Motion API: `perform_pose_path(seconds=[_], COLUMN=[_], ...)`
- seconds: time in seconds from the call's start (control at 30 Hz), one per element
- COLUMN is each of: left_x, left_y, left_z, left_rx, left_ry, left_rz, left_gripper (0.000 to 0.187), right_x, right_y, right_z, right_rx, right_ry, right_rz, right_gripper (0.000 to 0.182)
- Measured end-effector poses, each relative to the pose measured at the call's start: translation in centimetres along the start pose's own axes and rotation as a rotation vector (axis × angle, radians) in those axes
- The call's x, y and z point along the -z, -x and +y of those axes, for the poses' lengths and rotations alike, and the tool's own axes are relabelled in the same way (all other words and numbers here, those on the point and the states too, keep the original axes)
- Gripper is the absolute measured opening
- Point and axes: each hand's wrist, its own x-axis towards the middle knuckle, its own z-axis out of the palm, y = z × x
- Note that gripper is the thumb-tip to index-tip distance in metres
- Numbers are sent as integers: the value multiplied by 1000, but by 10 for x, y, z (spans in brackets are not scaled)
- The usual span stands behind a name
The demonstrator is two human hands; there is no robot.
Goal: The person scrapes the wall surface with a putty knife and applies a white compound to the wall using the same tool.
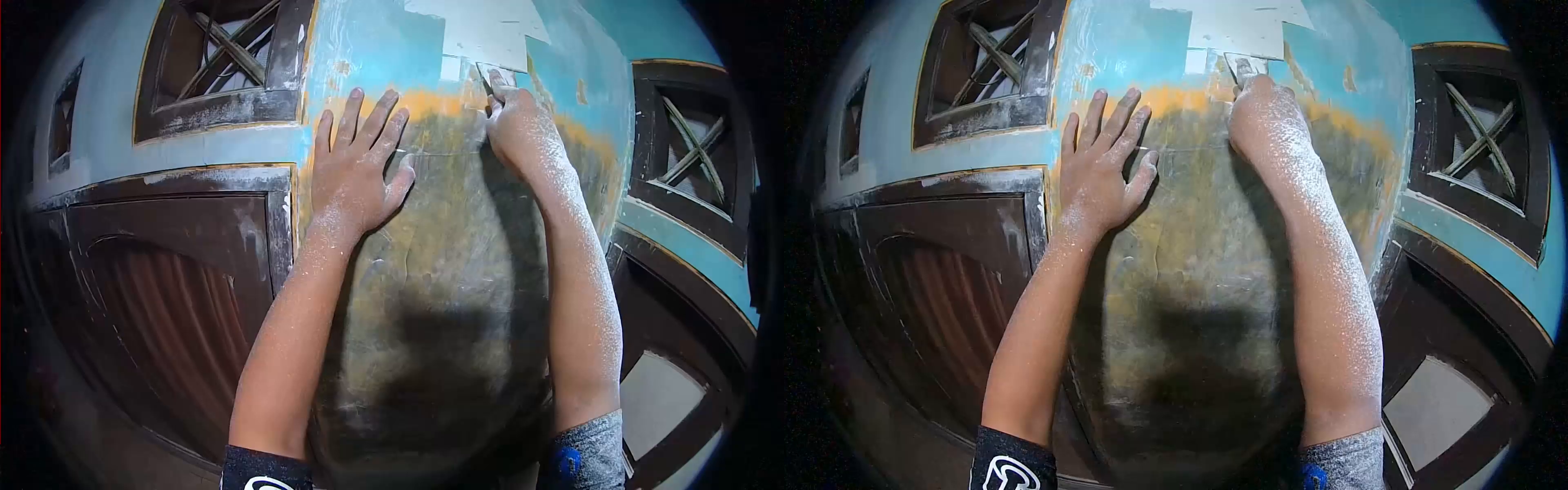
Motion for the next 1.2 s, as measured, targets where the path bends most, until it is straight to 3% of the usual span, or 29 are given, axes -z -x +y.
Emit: perform_pose_path(seconds=[0.23,0.37,0.7,0.73,0.83,0.93,1.07,1.2], left_x=[2,1,3,2,2,3,2,2], left_y=[0,0,-1,0,0,-1,0,0], left_z=[2,1,1,1,0,0,2,1], left_rx=[5,5,0,-3,-4,5,0,4], left_ry=[13,10,17,10,14,10,31,26], left_rz=[-1,-7,0,3,7,9,9,6], left_gripper=[60,59,59,59,59,59,58,59], right_x=[-5,-4,-7,-1,-2,-11,1,-7], right_y=[12,2,1,6,8,4,8,4], right_z=[-5,-12,-13,-22,-20,-17,-26,-19], right_rx=[33,-57,60,-17,6,-14,-95,-17], right_ry=[8,-68,-40,-42,37,1,-106,-65], right_rz=[76,57,157,95,54,132,48,119], right_gripper=[31,32,37,40,40,39,35,35])
